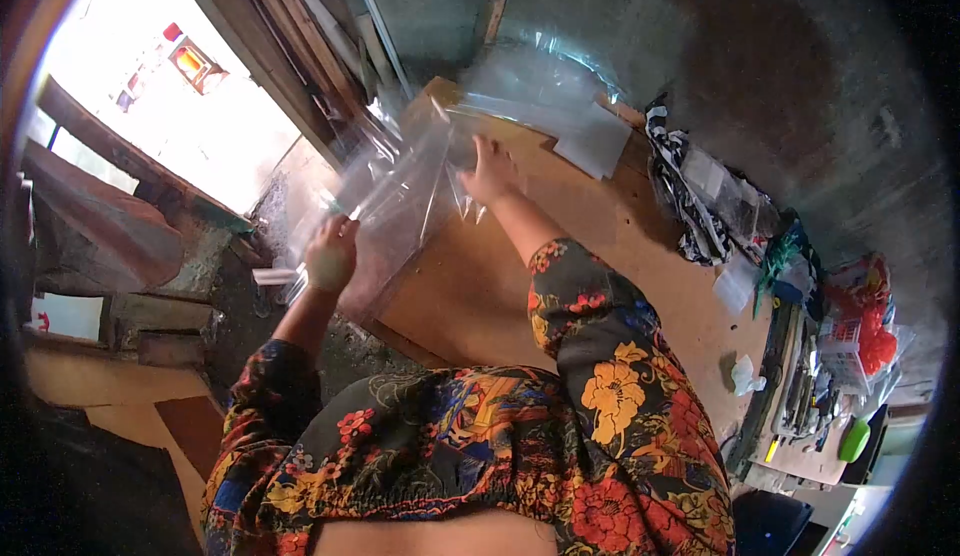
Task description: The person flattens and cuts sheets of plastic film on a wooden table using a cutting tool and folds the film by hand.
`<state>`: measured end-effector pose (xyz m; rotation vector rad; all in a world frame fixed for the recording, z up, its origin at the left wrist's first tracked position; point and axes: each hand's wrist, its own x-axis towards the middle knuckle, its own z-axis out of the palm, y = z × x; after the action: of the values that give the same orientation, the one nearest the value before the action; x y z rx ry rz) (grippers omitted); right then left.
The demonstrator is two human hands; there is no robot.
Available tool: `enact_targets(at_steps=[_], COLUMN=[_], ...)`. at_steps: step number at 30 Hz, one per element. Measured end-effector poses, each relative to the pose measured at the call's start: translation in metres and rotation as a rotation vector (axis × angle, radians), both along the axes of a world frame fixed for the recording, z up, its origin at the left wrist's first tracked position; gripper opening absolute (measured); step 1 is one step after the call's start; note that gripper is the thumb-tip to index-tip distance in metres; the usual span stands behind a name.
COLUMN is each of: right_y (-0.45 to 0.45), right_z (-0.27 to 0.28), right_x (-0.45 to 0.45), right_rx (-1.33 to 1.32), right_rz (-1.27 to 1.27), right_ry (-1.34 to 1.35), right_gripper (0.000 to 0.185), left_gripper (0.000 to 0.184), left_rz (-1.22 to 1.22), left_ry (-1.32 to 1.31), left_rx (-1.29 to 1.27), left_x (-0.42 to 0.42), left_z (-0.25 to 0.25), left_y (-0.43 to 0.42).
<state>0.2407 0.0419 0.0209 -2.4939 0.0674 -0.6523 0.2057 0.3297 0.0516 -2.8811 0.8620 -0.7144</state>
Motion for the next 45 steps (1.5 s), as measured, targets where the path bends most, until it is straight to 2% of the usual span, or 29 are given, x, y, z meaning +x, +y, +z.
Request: enact_targets(at_steps=[1,2,6,7,8,10,13,14,16,17,19,20,22,24,26,28,30,31,32,33,34,35,36,38,40,42,43,44,45], right_y=[0.002,0.004,0.008,0.005,0.001,-0.01,-0.033,-0.038,-0.041,-0.038,-0.033,-0.028,-0.015,-0.008,-0.006,-0.017,-0.033,-0.041,-0.05,-0.059,-0.068,-0.074,-0.076,-0.075,-0.058,-0.047,-0.045,-0.044,-0.042], right_z=[-0.009,-0.017,-0.034,-0.039,-0.043,-0.047,-0.041,-0.035,0.022,0.039,0.063,0.071,0.081,0.094,0.108,0.108,0.107,0.106,0.106,0.107,0.111,0.114,0.116,0.118,0.126,0.118,0.103,0.092,0.092], right_x=[-0.01,-0.019,-0.052,-0.056,-0.061,-0.068,-0.088,-0.098,-0.128,-0.142,-0.166,-0.177,-0.195,-0.212,-0.23,-0.245,-0.262,-0.27,-0.278,-0.287,-0.296,-0.303,-0.308,-0.32,-0.327,-0.328,-0.326,-0.324,-0.321], right_rx=[-0.032,-0.033,-0.138,-0.177,-0.175,-0.171,0.001,0.003,0.821,1.001,1.117,1.23,1.21,1.187,0.689,0.631,0.575,0.671,0.766,0.766,0.945,1.12,1.113,1.552,1.569,1.587,1.448,1.307,1.366], right_rz=[-0.119,-0.128,-0.006,0.039,0.026,0.111,0.069,0.059,-0.141,-0.165,-0.165,-0.145,-0.129,-0.112,-0.172,-0.179,-0.181,-0.255,-0.327,-0.34,-0.339,-0.334,-0.34,-0.364,-0.378,-0.395,-0.381,-0.369,-0.457], right_ry=[0.19,0.194,0.256,0.241,0.246,0.259,0.215,0.216,0.279,0.181,0.11,0.048,-0.045,-0.138,-0.229,-0.238,-0.234,-0.228,-0.22,-0.224,-0.231,-0.241,-0.249,-0.28,-0.337,-0.397,-0.439,-0.476,-0.531], right_gripper=[0.029,0.029,0.026,0.021,0.021,0.014,0.015,0.015,0.017,0.019,0.019,0.018,0.018,0.018,0.017,0.017,0.016,0.016,0.016,0.016,0.015,0.015,0.015,0.023,0.029,0.036,0.046,0.058,0.063], left_gripper=[0.016,0.017,0.023,0.039,0.039,0.057,0.064,0.064,0.065,0.065,0.062,0.06,0.059,0.044,0.038,0.031,0.022,0.021,0.021,0.02,0.02,0.02,0.02,0.019,0.016,0.015,0.018,0.018,0.023], left_rz=[0.013,0.023,0.101,0.134,0.121,0.196,0.22,0.211,0.118,0.099,-0.442,-0.566,-0.716,-0.828,-0.847,-0.864,-0.816,-0.679,-0.687,-0.563,-0.437,-0.446,-0.49,-0.536,-0.655,-0.761,-0.859,-0.871,-0.845], left_ry=[0.113,0.228,0.395,0.538,0.542,0.653,0.706,0.706,0.54,0.537,0.549,0.619,0.689,0.761,0.768,0.782,0.862,1.251,1.262,1.263,1.262,1.269,1.196,1.129,0.856,0.763,0.665,0.676,0.921], left_rx=[-0.053,-0.106,-0.059,-0.05,-0.046,0.102,0.15,0.154,0.037,0.039,-0.33,-0.439,-0.544,-0.82,-0.814,-0.807,-0.979,-1.246,-1.237,-1.272,-1.304,-1.301,-1.212,-1.119,-1.058,-1.014,-0.971,-0.964,-1.139], left_x=[-0.003,-0.005,-0.032,-0.035,-0.035,-0.036,-0.036,-0.04,-0.046,-0.05,-0.061,-0.07,-0.094,-0.117,-0.122,-0.125,-0.125,-0.126,-0.121,-0.113,-0.11,-0.112,-0.116,-0.123,-0.136,-0.151,-0.161,-0.175,-0.191], left_z=[-0.016,-0.031,-0.021,-0.011,-0.006,0.004,0.022,0.024,0.029,0.035,0.051,0.059,0.076,0.093,0.092,0.088,0.082,0.08,0.081,0.084,0.086,0.088,0.091,0.09,0.08,0.075,0.074,0.074,0.076], left_y=[-0.004,-0.007,-0.024,-0.025,-0.027,-0.033,-0.041,-0.042,-0.049,-0.059,-0.093,-0.112,-0.15,-0.174,-0.183,-0.194,-0.199,-0.204,-0.209,-0.212,-0.215,-0.218,-0.222,-0.231,-0.242,-0.252,-0.256,-0.261,-0.266])
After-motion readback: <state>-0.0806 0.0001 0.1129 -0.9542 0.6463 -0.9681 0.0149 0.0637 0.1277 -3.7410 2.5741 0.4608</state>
